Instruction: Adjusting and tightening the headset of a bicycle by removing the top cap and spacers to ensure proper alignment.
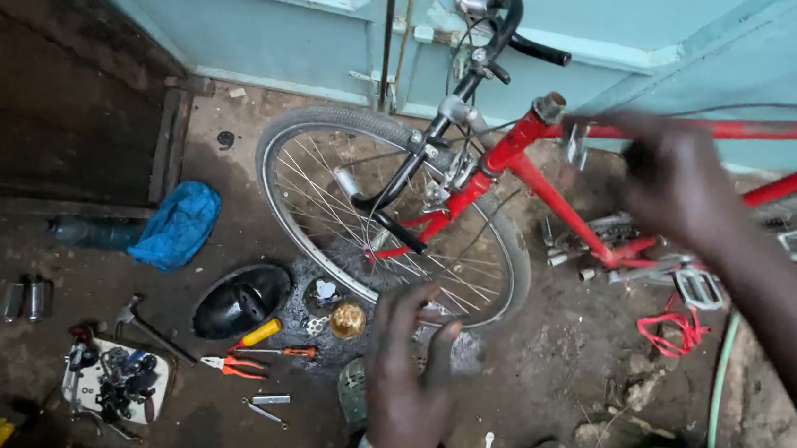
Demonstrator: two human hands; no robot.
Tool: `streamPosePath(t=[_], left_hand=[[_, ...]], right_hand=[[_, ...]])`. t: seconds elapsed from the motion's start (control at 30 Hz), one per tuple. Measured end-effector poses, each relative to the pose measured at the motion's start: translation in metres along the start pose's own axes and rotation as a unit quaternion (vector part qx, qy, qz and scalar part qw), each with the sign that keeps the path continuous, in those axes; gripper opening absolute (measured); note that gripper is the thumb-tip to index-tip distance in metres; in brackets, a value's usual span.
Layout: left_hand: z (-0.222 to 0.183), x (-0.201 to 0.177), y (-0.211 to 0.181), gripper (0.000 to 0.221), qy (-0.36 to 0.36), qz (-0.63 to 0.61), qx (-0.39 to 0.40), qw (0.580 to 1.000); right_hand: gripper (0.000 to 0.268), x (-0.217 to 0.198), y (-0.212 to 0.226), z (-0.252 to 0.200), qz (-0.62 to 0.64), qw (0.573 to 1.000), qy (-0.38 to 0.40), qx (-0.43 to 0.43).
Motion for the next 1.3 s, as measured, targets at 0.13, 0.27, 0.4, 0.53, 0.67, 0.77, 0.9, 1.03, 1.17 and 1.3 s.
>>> streamPosePath(t=[0.13,0.27,0.4,0.53,0.67,0.77,0.9,1.03,1.17,1.3], left_hand=[[-0.022,-0.014,0.034,0.029,-0.01,0.015,-0.022,1.0],[-0.044,-0.021,0.07,0.026,0.03,0.035,-0.109,0.993],[-0.047,-0.028,0.088,0.03,0.04,0.074,-0.137,0.987],[-0.044,-0.029,0.094,0.031,0.031,0.062,-0.138,0.988],[-0.039,-0.024,0.1,0.032,0.04,0.084,-0.157,0.983],[-0.018,-0.001,0.085,0.032,0.034,0.041,-0.112,0.992],[0.047,0.048,0.028,0.048,0.039,-0.034,0.049,0.997],[0.118,0.119,0.02,0.05,0.048,-0.017,0.059,0.997],[0.162,0.178,0.017,0.056,0.056,0.048,0.085,0.994],[0.172,0.185,0.021,0.054,0.013,0.075,0.119,0.99]], right_hand=[[0.058,0.004,-0.007,0.066,-0.026,0.984,-0.033,-0.172],[0.047,0.023,-0.014,0.088,-0.099,0.958,0.046,-0.264],[0.054,0.026,-0.025,0.099,-0.187,0.937,0.066,-0.287],[0.048,0.024,-0.024,0.105,-0.234,0.935,0.105,-0.244],[0.047,0.024,-0.018,0.107,-0.271,0.931,0.125,-0.211],[0.049,0.022,-0.024,0.111,-0.259,0.935,0.137,-0.2],[0.049,0.018,-0.011,0.112,-0.252,0.941,0.165,-0.154],[0.052,0.022,-0.01,0.113,-0.254,0.936,0.186,-0.155],[0.045,0.02,-0.009,0.11,-0.177,0.946,0.147,-0.228],[0.05,0.025,-0.015,0.104,-0.141,0.937,0.099,-0.304]])
Point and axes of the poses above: each hand's wrist, its own z-axis towards the middle knuckle, its own x-axis out of the palm, y = z × x, the point moved 8 cm from there along z, towards the middle knuckle, and after that the axes turned 6 degrees about -y, right-handed, at the moved point
